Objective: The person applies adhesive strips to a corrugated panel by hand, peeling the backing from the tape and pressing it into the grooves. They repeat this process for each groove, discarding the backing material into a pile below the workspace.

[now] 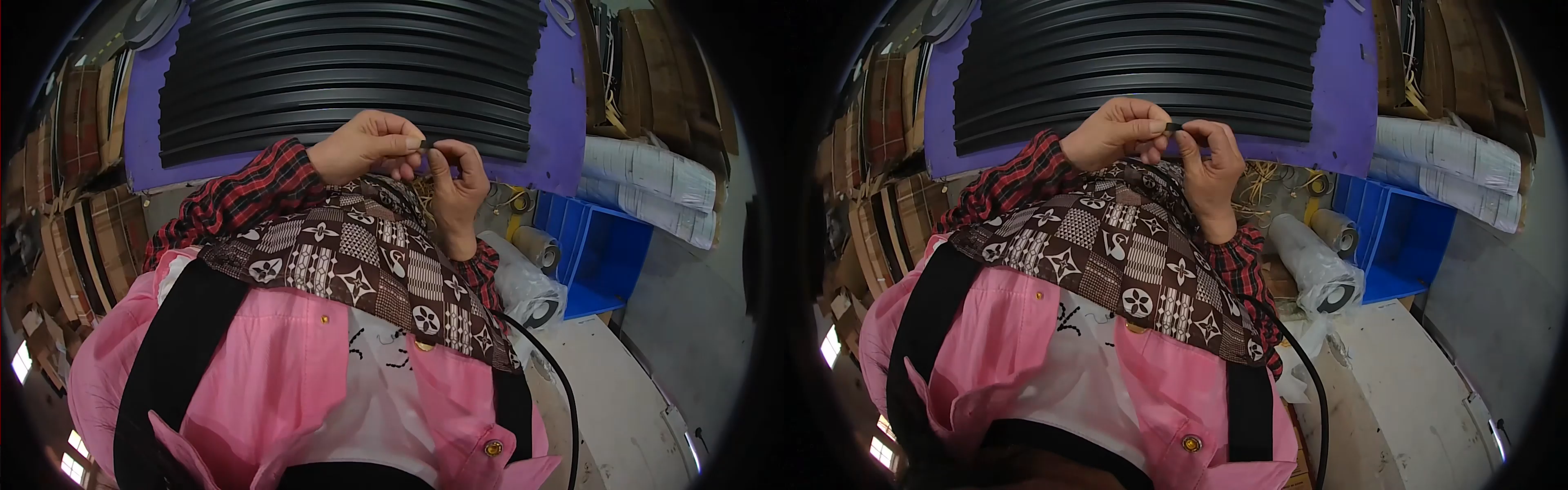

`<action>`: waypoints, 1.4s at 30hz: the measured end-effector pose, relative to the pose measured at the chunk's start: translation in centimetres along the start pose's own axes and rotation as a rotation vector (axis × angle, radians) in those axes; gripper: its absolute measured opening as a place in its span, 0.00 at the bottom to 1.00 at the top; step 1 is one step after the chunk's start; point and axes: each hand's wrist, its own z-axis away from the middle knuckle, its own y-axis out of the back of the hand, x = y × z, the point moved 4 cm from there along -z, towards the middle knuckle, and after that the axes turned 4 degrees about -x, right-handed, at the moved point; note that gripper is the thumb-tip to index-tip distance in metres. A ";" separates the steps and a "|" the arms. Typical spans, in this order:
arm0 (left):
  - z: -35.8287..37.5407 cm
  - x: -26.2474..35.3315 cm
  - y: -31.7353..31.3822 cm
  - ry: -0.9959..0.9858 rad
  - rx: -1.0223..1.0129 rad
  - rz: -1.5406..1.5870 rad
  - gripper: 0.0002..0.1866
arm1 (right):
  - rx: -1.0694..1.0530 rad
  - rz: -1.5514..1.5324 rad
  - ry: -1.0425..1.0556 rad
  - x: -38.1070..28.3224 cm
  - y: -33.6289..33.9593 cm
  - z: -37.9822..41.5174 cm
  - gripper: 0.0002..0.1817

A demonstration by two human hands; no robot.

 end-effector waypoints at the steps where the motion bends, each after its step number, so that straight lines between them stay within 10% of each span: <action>1: 0.0 0.4 -0.1 -0.108 0.044 -0.224 0.08 | -0.003 -0.001 -0.003 -0.1 -0.2 0.1 0.08; 11: 0.3 0.6 0.1 -0.241 -0.006 -0.674 0.09 | -0.033 -0.218 -0.164 0.4 -1.1 1.8 0.09; 21: 0.3 -1.2 1.8 -0.068 -0.081 -0.390 0.08 | 0.037 -0.816 -0.530 1.8 -0.7 4.7 0.14; 33: 0.6 -3.3 4.1 0.068 -0.128 0.001 0.07 | -0.123 -0.637 -0.208 3.5 -3.5 2.4 0.06; 42: 5.3 0.8 18.7 -0.429 0.302 0.328 0.06 | 0.665 -1.106 0.104 5.1 21.5 -2.5 0.08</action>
